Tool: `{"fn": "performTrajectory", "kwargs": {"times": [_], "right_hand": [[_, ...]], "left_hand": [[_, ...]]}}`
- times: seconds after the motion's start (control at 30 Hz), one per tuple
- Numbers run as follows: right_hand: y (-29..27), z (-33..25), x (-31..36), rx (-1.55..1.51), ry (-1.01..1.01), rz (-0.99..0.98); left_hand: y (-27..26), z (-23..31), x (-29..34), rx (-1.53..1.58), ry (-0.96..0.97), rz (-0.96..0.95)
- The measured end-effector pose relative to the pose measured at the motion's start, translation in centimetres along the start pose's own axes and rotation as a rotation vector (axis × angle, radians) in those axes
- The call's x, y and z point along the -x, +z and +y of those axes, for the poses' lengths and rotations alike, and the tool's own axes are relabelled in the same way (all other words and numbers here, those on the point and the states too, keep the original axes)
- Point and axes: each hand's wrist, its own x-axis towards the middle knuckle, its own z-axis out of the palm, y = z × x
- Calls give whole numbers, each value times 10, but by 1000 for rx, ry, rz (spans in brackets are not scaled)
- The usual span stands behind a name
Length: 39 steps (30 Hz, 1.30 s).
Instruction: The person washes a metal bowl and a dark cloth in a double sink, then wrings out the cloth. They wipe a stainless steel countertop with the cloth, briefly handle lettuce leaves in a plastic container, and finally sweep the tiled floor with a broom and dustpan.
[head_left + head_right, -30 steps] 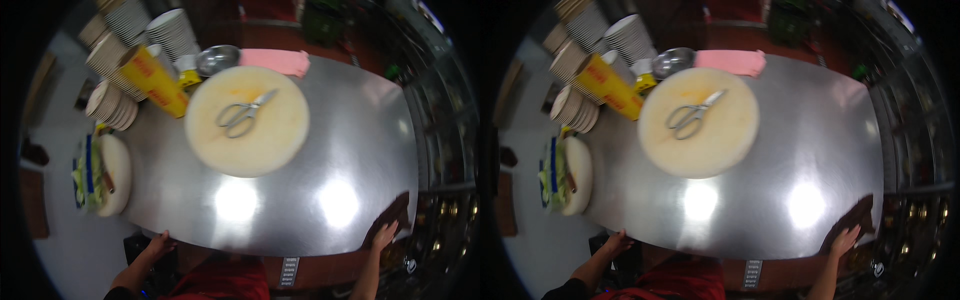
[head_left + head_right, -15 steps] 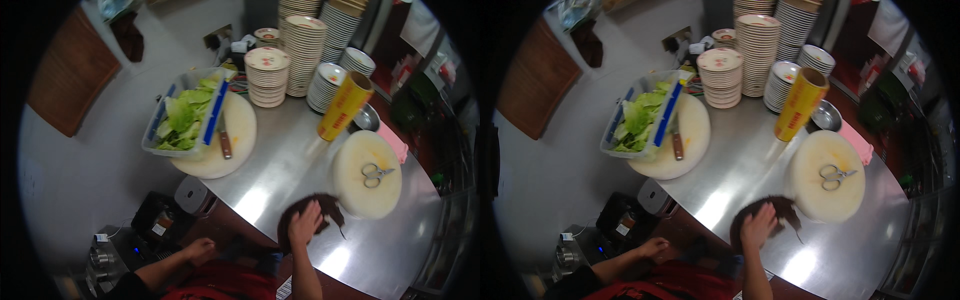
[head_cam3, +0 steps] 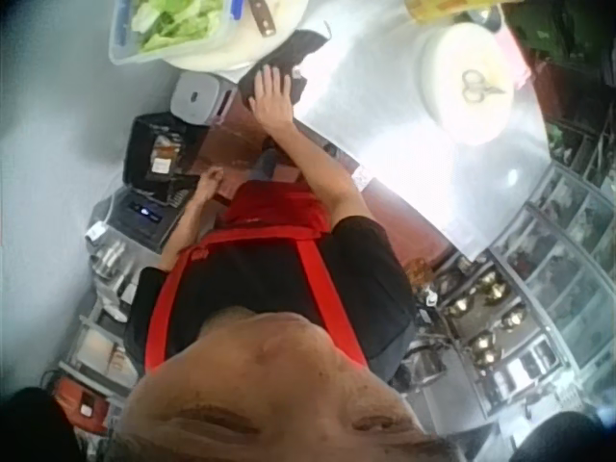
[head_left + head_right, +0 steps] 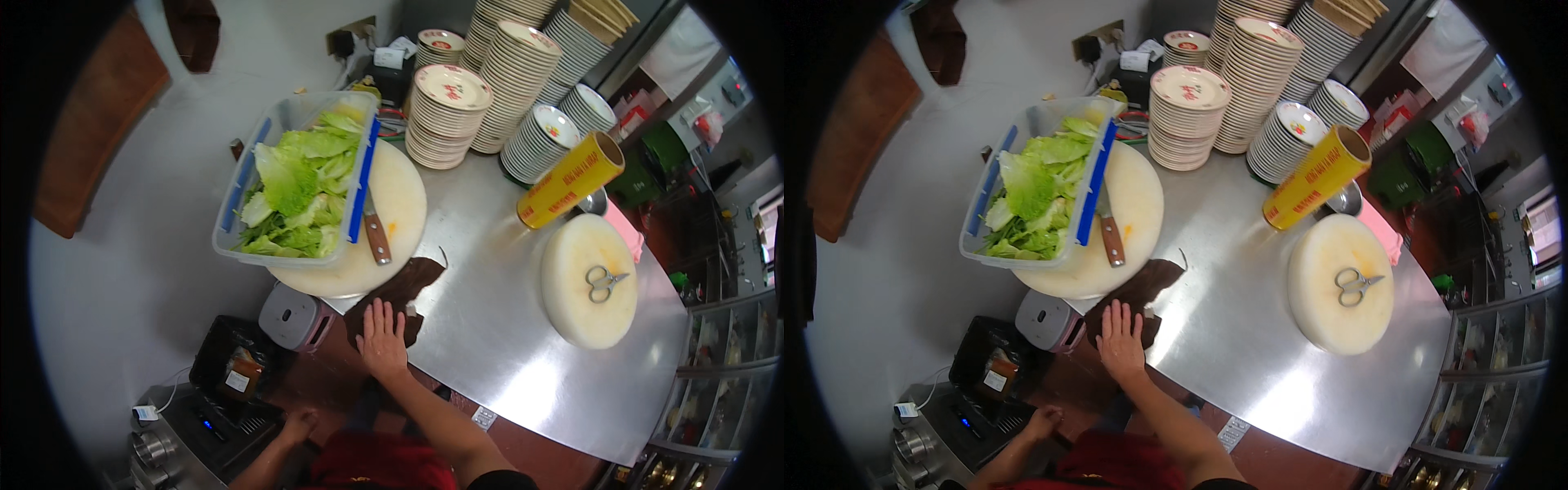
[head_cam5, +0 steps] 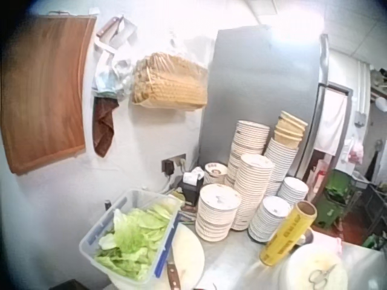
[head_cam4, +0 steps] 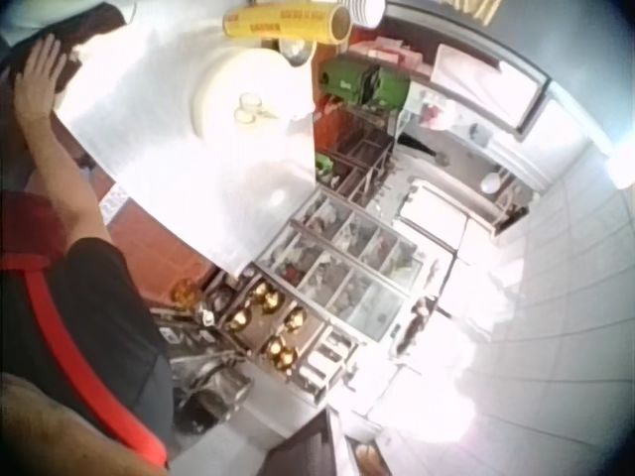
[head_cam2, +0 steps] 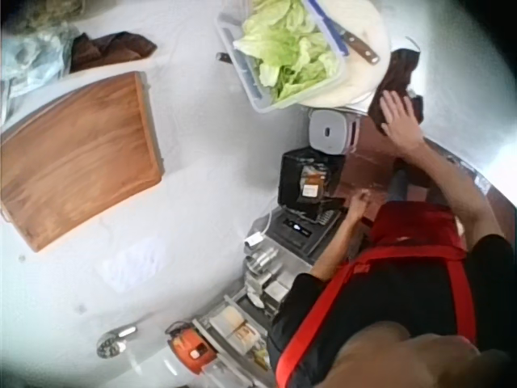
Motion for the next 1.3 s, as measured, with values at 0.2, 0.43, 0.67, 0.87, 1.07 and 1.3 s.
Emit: {"fn": "performTrajectory", "kwargs": {"times": [0.2, 0.43, 0.67, 0.87, 1.07, 1.3], "right_hand": [[-11, 61, 55, 114, -171, 28], [-50, 186, 231, 5, -17, -119], [-74, 345, 453, 110, 167, -187], [-91, 452, 641, 133, 540, -137], [-72, 526, 789, 295, 1029, 347], [-31, 532, 856, -85, 1909, 704]], "left_hand": [[25, 65, -29, -17, 212, -62], [86, 92, -37, -83, 133, -225], [202, 149, -16, -507, 295, -408], [291, 188, 11, -780, 287, -512], [362, 203, 32, -1011, 280, -686], [443, 272, 77, -1124, 390, -882]]}}
